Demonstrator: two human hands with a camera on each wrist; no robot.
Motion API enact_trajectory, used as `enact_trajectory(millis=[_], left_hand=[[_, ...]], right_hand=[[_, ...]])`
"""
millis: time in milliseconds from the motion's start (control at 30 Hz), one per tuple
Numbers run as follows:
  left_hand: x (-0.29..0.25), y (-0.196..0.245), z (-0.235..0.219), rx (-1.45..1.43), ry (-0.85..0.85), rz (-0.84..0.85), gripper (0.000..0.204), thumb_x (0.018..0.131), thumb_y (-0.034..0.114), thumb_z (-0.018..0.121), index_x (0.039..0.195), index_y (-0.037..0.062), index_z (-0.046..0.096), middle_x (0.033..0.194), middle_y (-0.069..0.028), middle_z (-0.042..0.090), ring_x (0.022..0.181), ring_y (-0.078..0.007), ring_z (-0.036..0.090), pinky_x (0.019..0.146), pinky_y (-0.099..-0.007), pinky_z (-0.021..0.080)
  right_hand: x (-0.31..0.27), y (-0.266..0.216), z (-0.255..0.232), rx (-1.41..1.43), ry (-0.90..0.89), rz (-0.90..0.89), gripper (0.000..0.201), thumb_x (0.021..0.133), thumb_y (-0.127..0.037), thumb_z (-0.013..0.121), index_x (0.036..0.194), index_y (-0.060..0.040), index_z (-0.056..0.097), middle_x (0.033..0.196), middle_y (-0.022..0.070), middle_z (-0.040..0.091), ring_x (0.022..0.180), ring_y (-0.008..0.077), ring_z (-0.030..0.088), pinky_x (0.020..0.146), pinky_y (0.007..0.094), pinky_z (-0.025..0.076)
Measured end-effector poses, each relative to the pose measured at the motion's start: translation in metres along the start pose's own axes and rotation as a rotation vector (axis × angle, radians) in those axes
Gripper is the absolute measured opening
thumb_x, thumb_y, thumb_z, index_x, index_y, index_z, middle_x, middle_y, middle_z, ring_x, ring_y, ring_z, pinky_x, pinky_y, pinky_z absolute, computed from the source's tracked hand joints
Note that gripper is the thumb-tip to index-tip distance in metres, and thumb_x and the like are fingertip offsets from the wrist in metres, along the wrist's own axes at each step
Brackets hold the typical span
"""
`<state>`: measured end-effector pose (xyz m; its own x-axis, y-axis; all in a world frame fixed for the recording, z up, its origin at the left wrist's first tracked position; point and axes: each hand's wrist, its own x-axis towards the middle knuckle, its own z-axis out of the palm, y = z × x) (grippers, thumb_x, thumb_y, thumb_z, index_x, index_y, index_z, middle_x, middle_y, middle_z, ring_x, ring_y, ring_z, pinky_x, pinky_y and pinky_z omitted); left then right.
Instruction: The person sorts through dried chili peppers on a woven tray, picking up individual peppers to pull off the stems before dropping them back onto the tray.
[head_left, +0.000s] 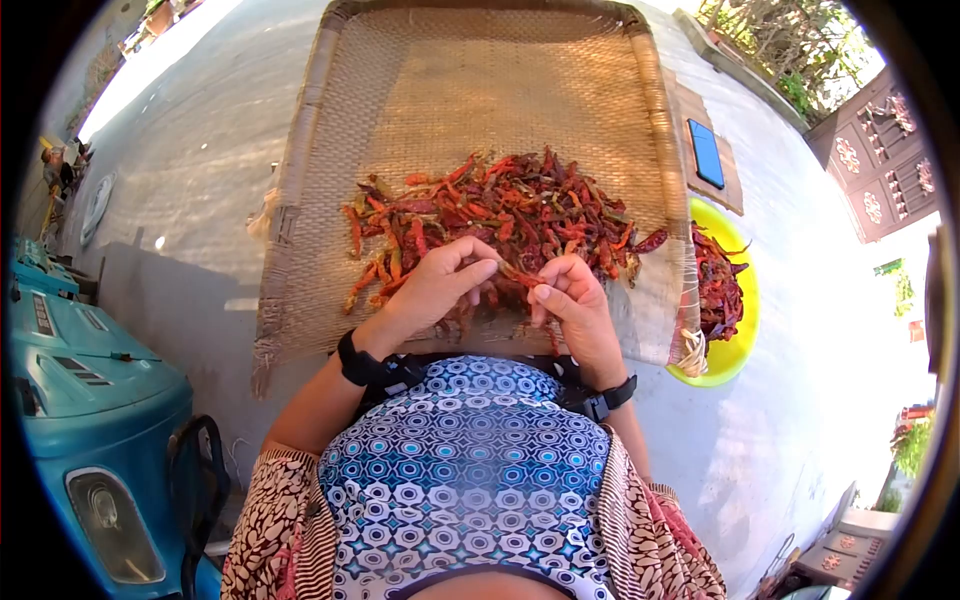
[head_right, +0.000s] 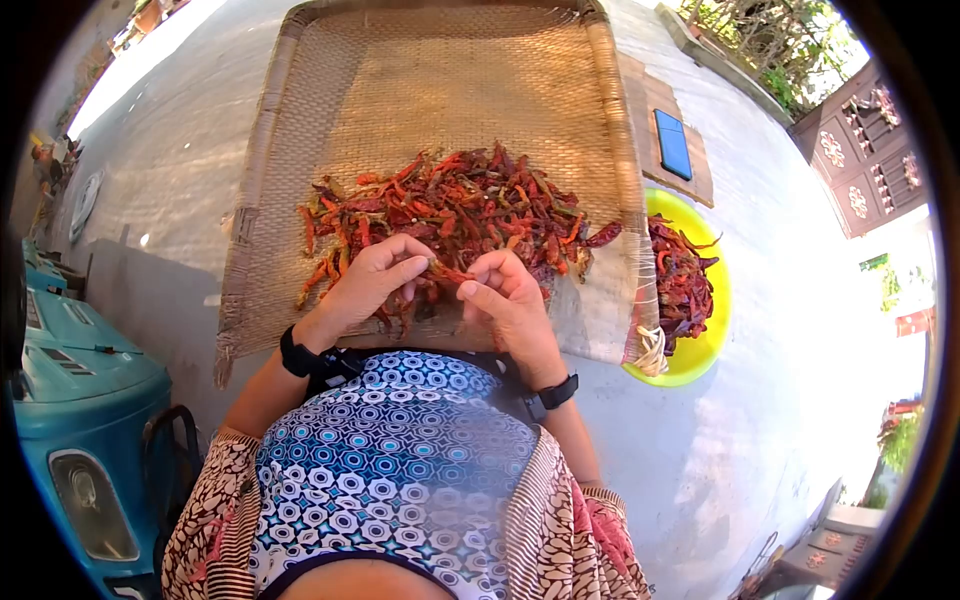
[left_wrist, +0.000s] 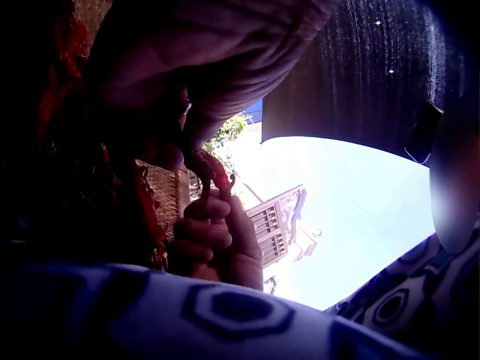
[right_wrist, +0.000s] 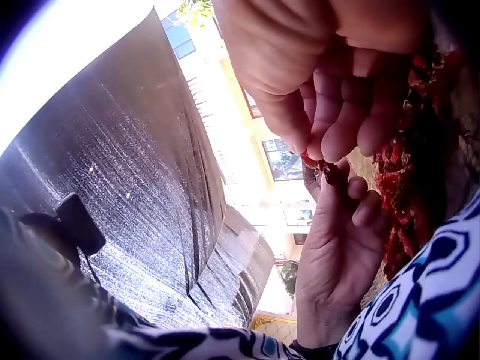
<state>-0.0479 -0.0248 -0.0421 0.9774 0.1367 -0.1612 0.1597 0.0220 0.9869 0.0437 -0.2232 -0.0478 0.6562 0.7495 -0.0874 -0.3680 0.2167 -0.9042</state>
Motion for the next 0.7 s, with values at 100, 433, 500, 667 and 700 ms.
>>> enact_trajectory(millis=[100, 433, 500, 667, 700], left_hand=[[0.000, 0.001, 0.000, -0.023, -0.010, 0.012, 0.019, 0.100, 0.017, 0.048, 0.110, 0.0048, 0.059, 0.083, 0.0006, 0.057, 0.067, -0.0061, 0.056, 0.060, -0.0216, 0.045], [-0.001, 0.003, 0.000, 0.004, -0.031, 0.007, 0.020, 0.099, 0.013, 0.049, 0.115, 0.0041, 0.057, 0.093, 0.0000, 0.058, 0.073, -0.0067, 0.056, 0.064, -0.0224, 0.046], [0.000, 0.004, 0.001, 0.018, -0.035, 0.003, 0.019, 0.099, 0.013, 0.050, 0.114, 0.0047, 0.056, 0.096, 0.0001, 0.058, 0.074, -0.0070, 0.056, 0.066, -0.0229, 0.047], [0.001, 0.004, 0.001, 0.017, -0.065, -0.023, 0.019, 0.097, 0.012, 0.052, 0.113, 0.0037, 0.057, 0.099, -0.0008, 0.060, 0.075, -0.0073, 0.057, 0.067, -0.0226, 0.047], [0.001, 0.004, 0.002, 0.010, -0.072, -0.032, 0.019, 0.096, 0.012, 0.053, 0.113, 0.0036, 0.057, 0.099, -0.0009, 0.060, 0.075, -0.0073, 0.057, 0.067, -0.0226, 0.047]], right_hand=[[0.002, -0.007, -0.009, 0.053, 0.055, -0.127, 0.016, 0.091, -0.006, 0.062, 0.103, -0.0076, 0.051, 0.085, 0.0036, 0.063, 0.064, 0.0089, 0.058, 0.058, 0.0211, 0.047], [-0.002, -0.060, -0.085, 0.064, 0.672, -0.676, 0.026, 0.093, -0.011, 0.060, 0.114, -0.0031, 0.048, 0.098, 0.0096, 0.061, 0.071, 0.0129, 0.057, 0.067, 0.0271, 0.051], [-0.006, -0.074, -0.096, 0.082, 0.844, -0.705, 0.041, 0.092, -0.013, 0.062, 0.125, -0.0025, 0.041, 0.104, 0.0098, 0.060, 0.074, 0.0134, 0.058, 0.068, 0.0275, 0.052], [-0.017, -0.071, -0.083, 0.013, 0.807, -0.588, 0.040, 0.090, -0.014, 0.064, 0.124, -0.0009, 0.046, 0.105, 0.0077, 0.061, 0.076, 0.0107, 0.058, 0.067, 0.0256, 0.050], [-0.017, -0.070, -0.072, -0.104, 0.683, -0.477, 0.037, 0.091, -0.014, 0.063, 0.122, -0.0010, 0.049, 0.102, 0.0069, 0.062, 0.076, 0.0104, 0.058, 0.066, 0.0257, 0.050]])
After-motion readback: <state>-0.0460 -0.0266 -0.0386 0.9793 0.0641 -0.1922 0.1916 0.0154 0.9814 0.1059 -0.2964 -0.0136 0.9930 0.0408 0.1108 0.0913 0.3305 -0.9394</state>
